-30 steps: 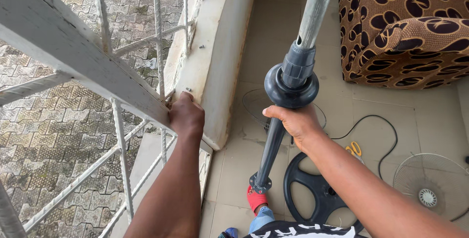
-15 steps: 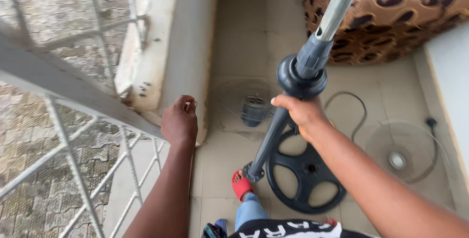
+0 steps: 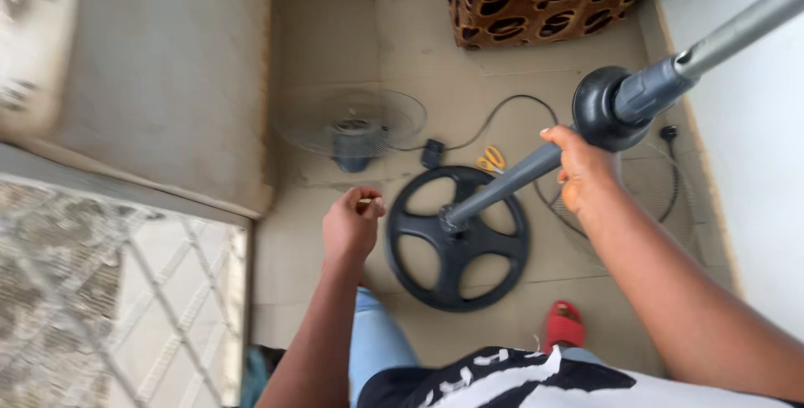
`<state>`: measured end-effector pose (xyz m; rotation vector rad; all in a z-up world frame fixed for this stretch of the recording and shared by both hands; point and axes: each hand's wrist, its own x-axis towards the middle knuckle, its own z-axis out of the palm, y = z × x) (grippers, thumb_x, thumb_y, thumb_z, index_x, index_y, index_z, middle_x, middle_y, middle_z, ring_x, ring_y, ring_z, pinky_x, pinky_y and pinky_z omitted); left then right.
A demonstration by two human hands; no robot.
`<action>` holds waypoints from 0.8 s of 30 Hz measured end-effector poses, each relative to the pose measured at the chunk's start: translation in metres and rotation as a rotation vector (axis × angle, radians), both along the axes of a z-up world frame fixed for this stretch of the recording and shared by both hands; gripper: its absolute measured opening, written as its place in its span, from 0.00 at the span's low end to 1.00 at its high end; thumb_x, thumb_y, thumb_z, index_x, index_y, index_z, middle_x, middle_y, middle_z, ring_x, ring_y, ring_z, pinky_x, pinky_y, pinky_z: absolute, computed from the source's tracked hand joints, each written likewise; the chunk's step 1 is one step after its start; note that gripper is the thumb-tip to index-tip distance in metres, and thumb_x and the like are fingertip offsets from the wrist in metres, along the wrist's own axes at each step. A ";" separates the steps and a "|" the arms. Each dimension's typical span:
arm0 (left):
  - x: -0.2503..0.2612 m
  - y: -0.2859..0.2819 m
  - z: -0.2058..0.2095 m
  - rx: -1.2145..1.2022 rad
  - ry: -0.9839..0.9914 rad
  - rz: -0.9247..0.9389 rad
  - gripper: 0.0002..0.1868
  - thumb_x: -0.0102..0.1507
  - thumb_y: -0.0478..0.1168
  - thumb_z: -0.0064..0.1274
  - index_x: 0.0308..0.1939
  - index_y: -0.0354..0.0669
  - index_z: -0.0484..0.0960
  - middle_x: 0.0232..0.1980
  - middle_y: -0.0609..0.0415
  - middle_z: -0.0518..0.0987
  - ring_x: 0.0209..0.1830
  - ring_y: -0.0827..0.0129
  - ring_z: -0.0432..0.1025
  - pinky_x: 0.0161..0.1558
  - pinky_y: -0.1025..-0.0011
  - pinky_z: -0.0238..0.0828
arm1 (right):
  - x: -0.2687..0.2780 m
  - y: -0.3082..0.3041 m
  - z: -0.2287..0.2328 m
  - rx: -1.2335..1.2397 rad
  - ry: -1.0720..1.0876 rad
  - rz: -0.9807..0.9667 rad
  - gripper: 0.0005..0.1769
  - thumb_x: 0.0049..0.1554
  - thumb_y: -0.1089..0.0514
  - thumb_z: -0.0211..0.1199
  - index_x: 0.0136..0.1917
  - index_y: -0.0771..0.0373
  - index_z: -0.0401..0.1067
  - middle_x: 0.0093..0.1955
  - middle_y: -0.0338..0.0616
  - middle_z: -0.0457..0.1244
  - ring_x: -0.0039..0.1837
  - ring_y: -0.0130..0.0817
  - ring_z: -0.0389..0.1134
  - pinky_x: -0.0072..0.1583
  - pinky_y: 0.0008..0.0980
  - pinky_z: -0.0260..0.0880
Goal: The person assembles an electric fan by first removing the front grille and fan blades from a disassembled unit, then attaching the fan head to the stand pole and securing the base to the pole using a screwdriver. The components are handled one at a time and repositioned on the tiled floor during the process.
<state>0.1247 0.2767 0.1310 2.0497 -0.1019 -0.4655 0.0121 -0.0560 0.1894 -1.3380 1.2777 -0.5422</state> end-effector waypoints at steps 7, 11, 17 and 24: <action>-0.145 -0.098 -0.086 -0.224 0.487 0.141 0.09 0.61 0.38 0.59 0.44 0.44 0.86 0.35 0.58 0.87 0.31 0.77 0.75 0.35 0.75 0.73 | -0.093 -0.042 -0.056 0.086 -0.228 -0.048 0.19 0.41 0.64 0.73 0.43 0.53 0.68 0.41 0.32 0.62 0.41 0.24 0.61 0.36 0.29 0.52; -0.169 -0.125 -0.131 -0.026 0.478 0.009 0.11 0.57 0.41 0.64 0.43 0.46 0.89 0.36 0.60 0.87 0.33 0.79 0.78 0.38 0.77 0.73 | -0.108 -0.039 -0.085 0.135 -0.321 -0.039 0.19 0.44 0.66 0.72 0.45 0.55 0.67 0.43 0.35 0.61 0.44 0.26 0.62 0.41 0.29 0.56; -0.139 -0.124 -0.193 0.020 0.610 -0.065 0.11 0.57 0.40 0.62 0.44 0.47 0.88 0.37 0.59 0.86 0.34 0.73 0.77 0.39 0.73 0.74 | -0.109 -0.005 -0.150 -0.002 -0.428 0.008 0.24 0.41 0.68 0.69 0.47 0.50 0.66 0.45 0.28 0.61 0.47 0.23 0.63 0.43 0.28 0.59; -0.091 -0.115 -0.251 0.052 0.487 -0.197 0.10 0.57 0.40 0.62 0.42 0.47 0.88 0.38 0.59 0.87 0.36 0.74 0.79 0.40 0.73 0.74 | -0.101 0.027 -0.210 -0.139 -0.235 -0.051 0.20 0.46 0.63 0.73 0.52 0.57 0.71 0.48 0.30 0.62 0.50 0.23 0.62 0.53 0.27 0.63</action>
